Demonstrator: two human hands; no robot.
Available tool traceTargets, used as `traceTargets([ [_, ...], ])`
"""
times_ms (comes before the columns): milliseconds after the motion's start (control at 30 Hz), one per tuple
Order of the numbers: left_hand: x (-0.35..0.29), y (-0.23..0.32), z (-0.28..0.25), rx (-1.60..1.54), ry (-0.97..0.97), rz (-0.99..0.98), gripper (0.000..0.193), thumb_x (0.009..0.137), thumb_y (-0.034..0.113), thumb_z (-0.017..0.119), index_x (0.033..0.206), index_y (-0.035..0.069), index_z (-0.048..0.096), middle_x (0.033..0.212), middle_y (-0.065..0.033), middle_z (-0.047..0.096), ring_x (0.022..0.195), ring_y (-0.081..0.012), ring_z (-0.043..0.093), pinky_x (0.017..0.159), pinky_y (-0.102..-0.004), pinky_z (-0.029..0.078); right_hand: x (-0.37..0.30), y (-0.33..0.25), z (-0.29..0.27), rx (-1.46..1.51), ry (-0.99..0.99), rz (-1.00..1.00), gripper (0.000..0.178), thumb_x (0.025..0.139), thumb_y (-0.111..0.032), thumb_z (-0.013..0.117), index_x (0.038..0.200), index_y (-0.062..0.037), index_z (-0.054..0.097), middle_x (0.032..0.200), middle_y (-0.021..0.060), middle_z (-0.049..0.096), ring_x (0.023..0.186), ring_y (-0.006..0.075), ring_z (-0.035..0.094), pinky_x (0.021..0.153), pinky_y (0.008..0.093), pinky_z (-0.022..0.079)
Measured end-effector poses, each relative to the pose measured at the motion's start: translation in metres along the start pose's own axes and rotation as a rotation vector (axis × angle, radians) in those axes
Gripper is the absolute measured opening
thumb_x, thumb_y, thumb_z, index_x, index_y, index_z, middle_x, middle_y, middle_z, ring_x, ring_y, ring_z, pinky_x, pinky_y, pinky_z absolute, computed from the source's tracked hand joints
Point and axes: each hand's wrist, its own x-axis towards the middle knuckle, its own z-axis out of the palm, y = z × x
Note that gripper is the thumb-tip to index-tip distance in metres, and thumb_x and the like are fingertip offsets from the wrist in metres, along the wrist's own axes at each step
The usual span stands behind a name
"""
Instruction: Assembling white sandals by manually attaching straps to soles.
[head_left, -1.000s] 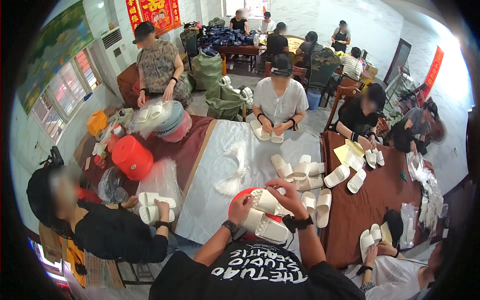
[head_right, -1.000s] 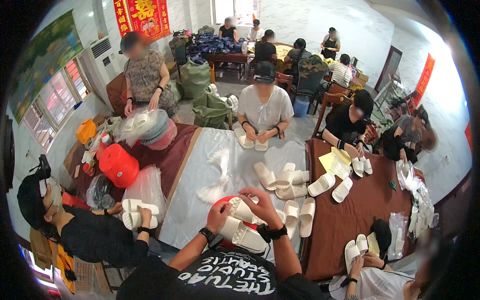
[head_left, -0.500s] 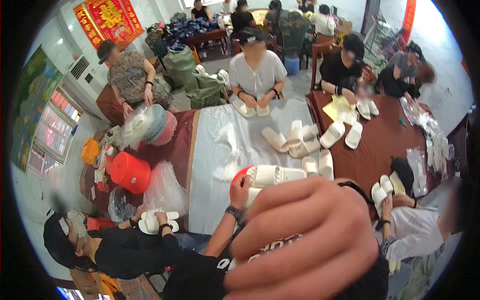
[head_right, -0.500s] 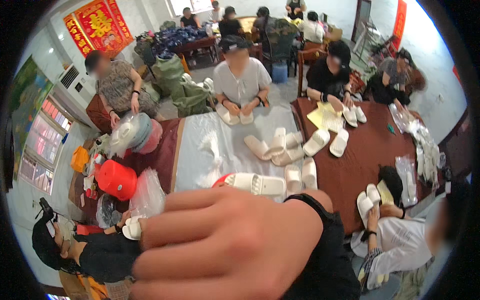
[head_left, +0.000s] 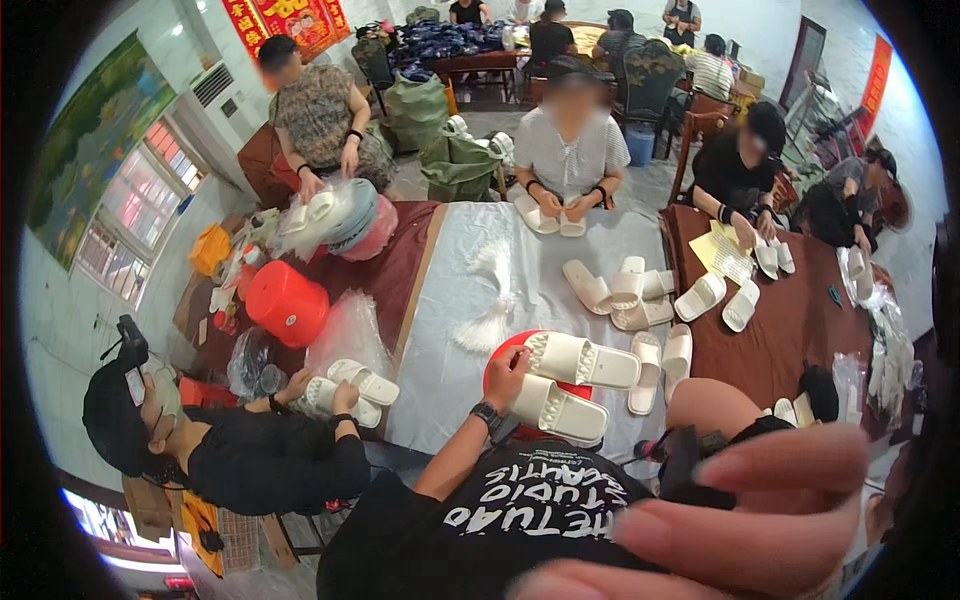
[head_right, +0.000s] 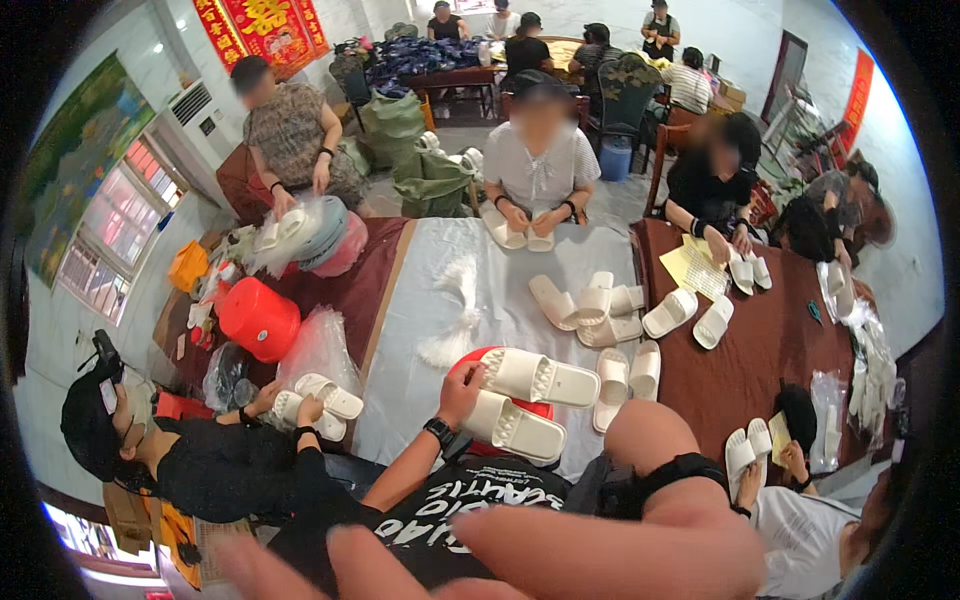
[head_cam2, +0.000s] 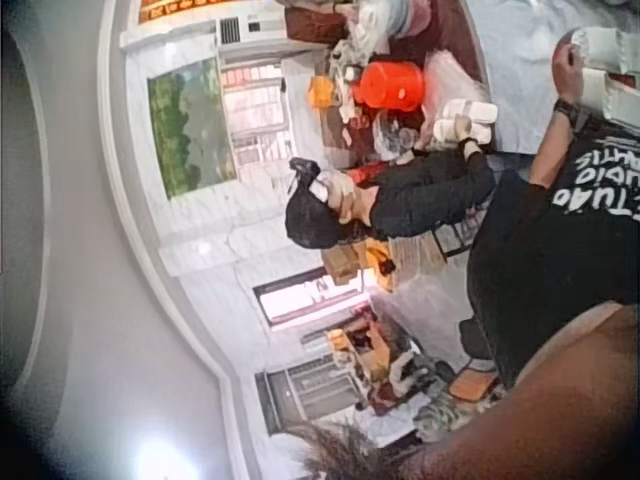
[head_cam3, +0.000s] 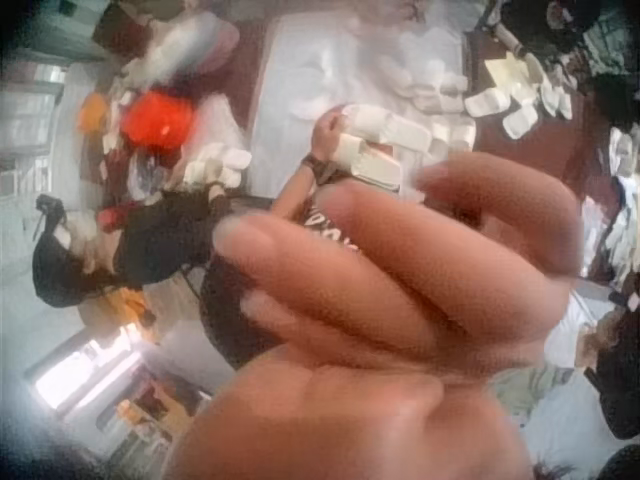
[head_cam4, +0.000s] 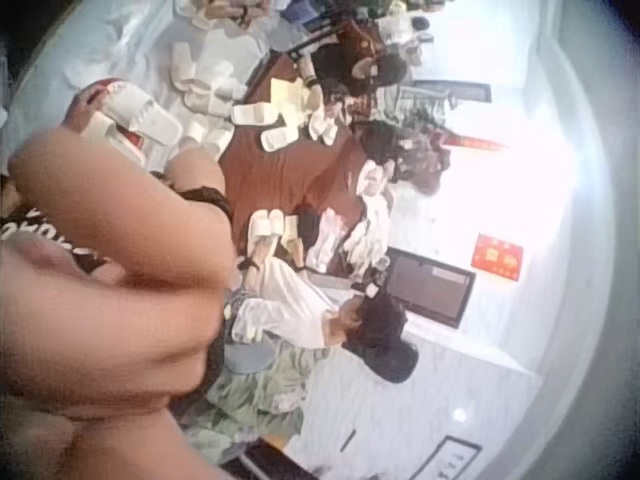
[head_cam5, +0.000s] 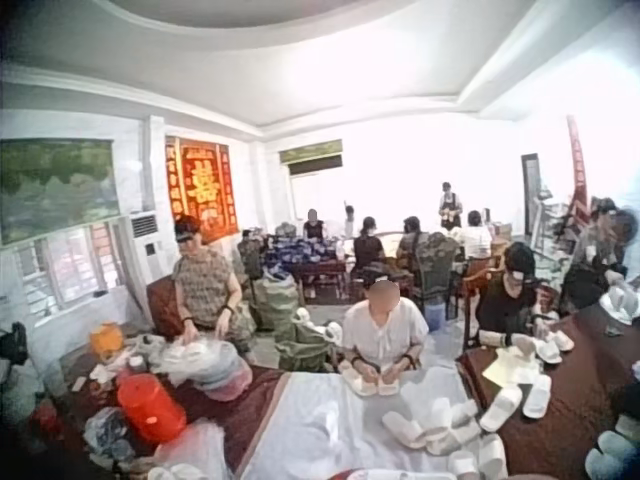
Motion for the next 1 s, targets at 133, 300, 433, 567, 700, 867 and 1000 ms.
traceTargets([
  [133, 0.001, 0.002, 0.001, 0.032, 0.024, 0.039, 0.022, 0.100, 0.020, 0.063, 0.107, 0.001, 0.070, 0.073, -0.0007, 0.061, 0.067, -0.0074, 0.052, 0.062, -0.0270, 0.044, 0.004, -0.015, -0.030, -0.372, -0.166, 0.358, 0.013, 0.092, -0.023, 0.067, 0.087, -0.0167, 0.077, 0.118, 0.0038, 0.069, 0.121, 0.0204, 0.052, 0.069, 0.0314, 0.056],
  [300, 0.005, 0.014, 0.020, 0.015, -0.036, 0.068, 0.024, 0.100, 0.022, 0.062, 0.109, 0.001, 0.070, 0.075, -0.0040, 0.064, 0.068, -0.0103, 0.056, 0.064, -0.0293, 0.047, -0.002, 0.168, -0.050, 1.120, -0.378, -0.706, 0.012, 0.091, -0.009, 0.064, 0.092, 0.0010, 0.071, 0.097, 0.0142, 0.072, 0.074, 0.0313, 0.067, 0.063, 0.0386, 0.051],
  [433, 0.003, 0.012, 0.003, 0.080, 0.026, 0.053, 0.023, 0.100, 0.021, 0.062, 0.109, 0.002, 0.069, 0.079, -0.0056, 0.068, 0.070, -0.0108, 0.060, 0.066, -0.0297, 0.048, -0.041, 0.210, 0.043, 0.539, -0.256, 0.080, 0.020, 0.084, -0.003, 0.068, 0.103, 0.0017, 0.071, 0.103, 0.0149, 0.071, 0.094, 0.0299, 0.065, 0.083, 0.0406, 0.050],
  [567, 0.006, -0.003, 0.011, -0.040, 0.032, 0.053, 0.018, 0.100, 0.017, 0.061, 0.109, 0.003, 0.067, 0.075, -0.0013, 0.063, 0.066, -0.0086, 0.055, 0.062, -0.0291, 0.046, -0.162, 0.330, 0.123, 0.125, -0.751, 0.366, 0.029, 0.089, -0.014, 0.071, 0.117, -0.0069, 0.068, 0.112, 0.0139, 0.072, 0.103, 0.0338, 0.066, 0.090, 0.0405, 0.050],
  [700, 0.008, 0.003, 0.014, -0.140, 0.012, 0.008, 0.021, 0.101, 0.022, 0.060, 0.099, 0.002, 0.065, 0.072, -0.0004, 0.060, 0.066, -0.0071, 0.053, 0.061, -0.0280, 0.045, -0.285, 0.385, 0.152, 0.140, -0.913, 0.532, 0.036, 0.083, -0.027, 0.076, 0.111, -0.0065, 0.073, 0.108, 0.0166, 0.072, 0.100, 0.0376, 0.067, 0.089, 0.0442, 0.052],
  [867, 0.005, -0.004, 0.011, -0.071, 0.009, 0.059, 0.016, 0.099, 0.018, 0.064, 0.101, 0.002, 0.067, 0.079, -0.0015, 0.067, 0.069, -0.0080, 0.059, 0.063, -0.0255, 0.048, -0.307, 0.356, 0.166, -0.203, -0.816, 0.350, 0.020, 0.084, -0.034, 0.069, 0.091, -0.0168, 0.076, 0.095, 0.0071, 0.073, 0.097, 0.0259, 0.066, 0.088, 0.0438, 0.042],
  [1000, 0.009, -0.011, 0.009, -0.067, -0.010, 0.064, 0.016, 0.098, 0.017, 0.064, 0.101, 0.002, 0.068, 0.081, -0.0033, 0.068, 0.072, -0.0093, 0.061, 0.066, -0.0269, 0.050, -0.314, 0.355, 0.177, -0.319, -0.757, 0.446, 0.016, 0.083, -0.031, 0.069, 0.085, -0.0162, 0.074, 0.087, 0.0045, 0.071, 0.095, 0.0239, 0.066, 0.086, 0.0438, 0.043],
])
